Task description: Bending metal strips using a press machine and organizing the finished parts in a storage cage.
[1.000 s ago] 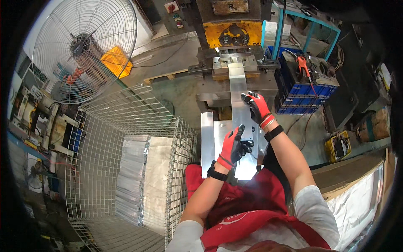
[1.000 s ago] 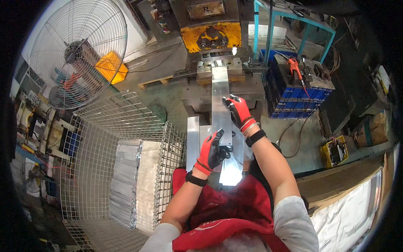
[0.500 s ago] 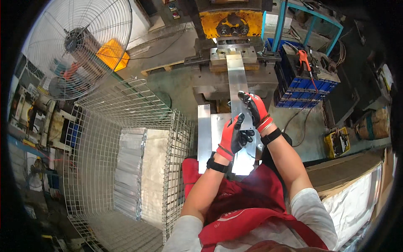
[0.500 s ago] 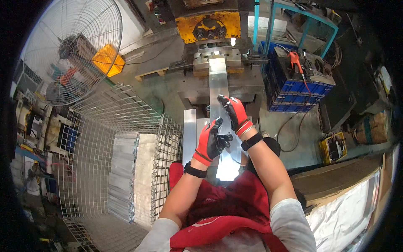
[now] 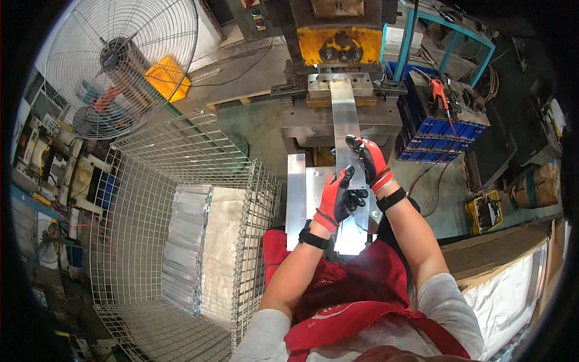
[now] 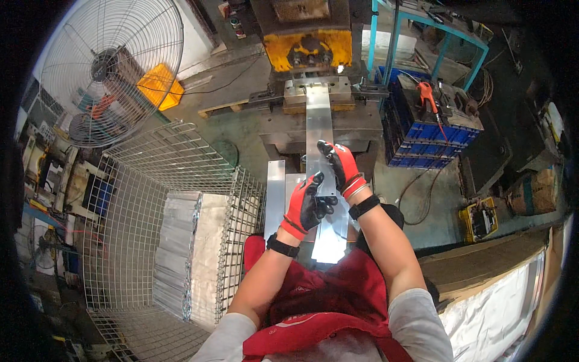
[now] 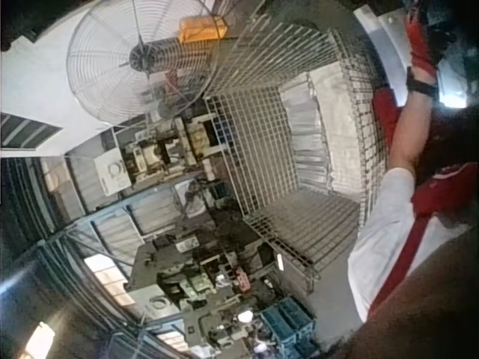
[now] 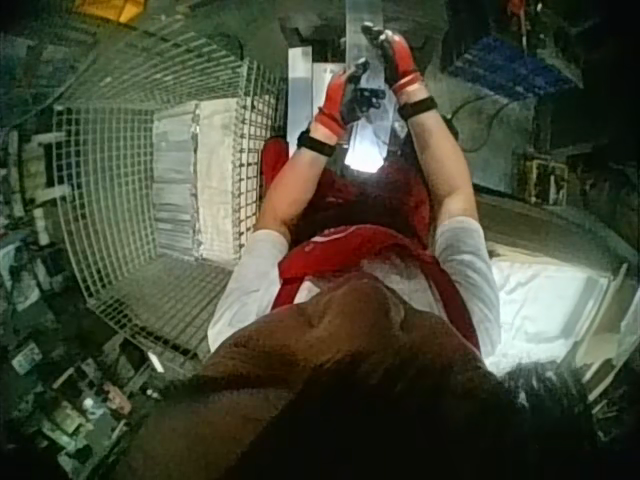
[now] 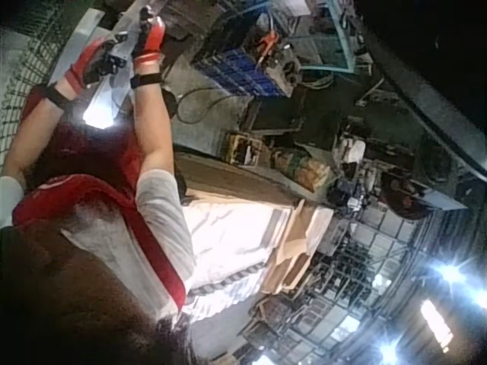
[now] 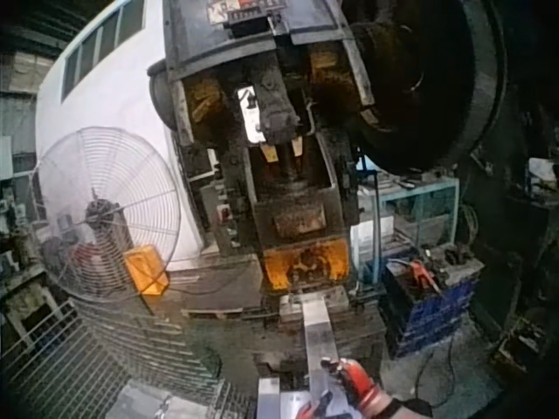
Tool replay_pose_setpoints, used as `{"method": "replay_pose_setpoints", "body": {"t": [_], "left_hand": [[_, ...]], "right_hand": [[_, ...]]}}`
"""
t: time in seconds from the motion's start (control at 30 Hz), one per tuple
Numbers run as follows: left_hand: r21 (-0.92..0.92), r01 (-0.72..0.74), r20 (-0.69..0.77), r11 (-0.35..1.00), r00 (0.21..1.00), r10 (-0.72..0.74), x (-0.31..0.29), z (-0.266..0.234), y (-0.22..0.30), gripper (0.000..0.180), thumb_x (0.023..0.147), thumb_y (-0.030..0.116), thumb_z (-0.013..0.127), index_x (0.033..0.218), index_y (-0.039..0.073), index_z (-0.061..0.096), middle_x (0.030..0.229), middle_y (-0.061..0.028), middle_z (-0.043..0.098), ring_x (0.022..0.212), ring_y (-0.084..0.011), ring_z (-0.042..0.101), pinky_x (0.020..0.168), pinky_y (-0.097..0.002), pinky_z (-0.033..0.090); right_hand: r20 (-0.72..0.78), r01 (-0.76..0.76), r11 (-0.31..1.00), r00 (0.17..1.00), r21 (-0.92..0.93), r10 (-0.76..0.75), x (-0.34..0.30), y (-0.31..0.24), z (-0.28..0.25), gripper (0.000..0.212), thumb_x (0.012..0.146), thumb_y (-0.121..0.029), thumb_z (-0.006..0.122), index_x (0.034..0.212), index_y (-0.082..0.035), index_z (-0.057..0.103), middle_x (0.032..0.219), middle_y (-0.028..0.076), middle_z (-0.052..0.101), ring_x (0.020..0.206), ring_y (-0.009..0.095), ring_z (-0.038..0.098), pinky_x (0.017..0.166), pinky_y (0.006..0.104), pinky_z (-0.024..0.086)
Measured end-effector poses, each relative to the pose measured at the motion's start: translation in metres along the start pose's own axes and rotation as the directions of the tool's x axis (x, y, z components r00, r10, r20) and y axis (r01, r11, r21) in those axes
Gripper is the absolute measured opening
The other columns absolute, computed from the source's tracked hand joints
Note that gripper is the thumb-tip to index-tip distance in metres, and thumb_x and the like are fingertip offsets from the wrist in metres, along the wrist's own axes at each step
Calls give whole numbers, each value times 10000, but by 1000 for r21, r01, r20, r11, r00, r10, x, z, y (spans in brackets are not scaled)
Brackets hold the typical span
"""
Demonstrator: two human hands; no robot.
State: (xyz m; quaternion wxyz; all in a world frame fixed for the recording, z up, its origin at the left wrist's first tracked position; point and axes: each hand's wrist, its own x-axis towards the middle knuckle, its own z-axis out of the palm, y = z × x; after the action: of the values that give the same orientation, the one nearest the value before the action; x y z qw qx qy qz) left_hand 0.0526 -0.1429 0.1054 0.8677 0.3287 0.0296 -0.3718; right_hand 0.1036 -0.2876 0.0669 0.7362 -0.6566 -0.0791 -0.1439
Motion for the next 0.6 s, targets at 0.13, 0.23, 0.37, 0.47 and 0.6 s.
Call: {"method": "replay_pose_setpoints", "body": {"t": [0.13,0.23,0.37,0.47,0.6], "left_hand": [[4,9,-17,1000,1000,-9,-1,-1,0,202,826,301,515,915,124,472,671,-134,575,481,-211,580,358,-246,456],[30,13,-7,999,1000,-13,0,-2,-1,210,824,306,518,916,122,475,673,-135,576,480,-206,582,358,-247,457],[41,19,71,999,997,-22,0,-1,2,235,822,319,519,941,125,460,675,-137,579,478,-196,581,357,-243,454],[127,6,54,992,998,-13,-9,-2,-1,277,828,346,502,978,121,437,680,-147,581,462,-200,573,352,-246,437],[213,19,8,977,1000,-22,-66,-22,-22,374,858,374,434,1080,73,412,744,-171,595,527,-246,589,409,-280,432]], "right_hand": [[42,265,885,962,-384,-270,-4,4,-1,228,832,-164,471,921,19,573,856,75,606,790,136,560,710,256,428],[78,-25,998,996,-57,30,0,3,-6,310,841,-204,459,1031,26,541,990,78,577,886,164,537,793,270,400],[3,74,997,997,17,-74,-2,4,-1,263,839,-164,443,967,30,565,887,94,605,853,171,563,768,273,424],[22,144,989,989,-36,-143,-7,3,-2,277,843,-164,432,987,37,558,915,97,598,888,174,552,786,277,416],[-35,-33,998,999,58,35,-44,-42,14,218,845,-138,442,909,27,570,932,81,578,936,159,522,832,278,389]]}}
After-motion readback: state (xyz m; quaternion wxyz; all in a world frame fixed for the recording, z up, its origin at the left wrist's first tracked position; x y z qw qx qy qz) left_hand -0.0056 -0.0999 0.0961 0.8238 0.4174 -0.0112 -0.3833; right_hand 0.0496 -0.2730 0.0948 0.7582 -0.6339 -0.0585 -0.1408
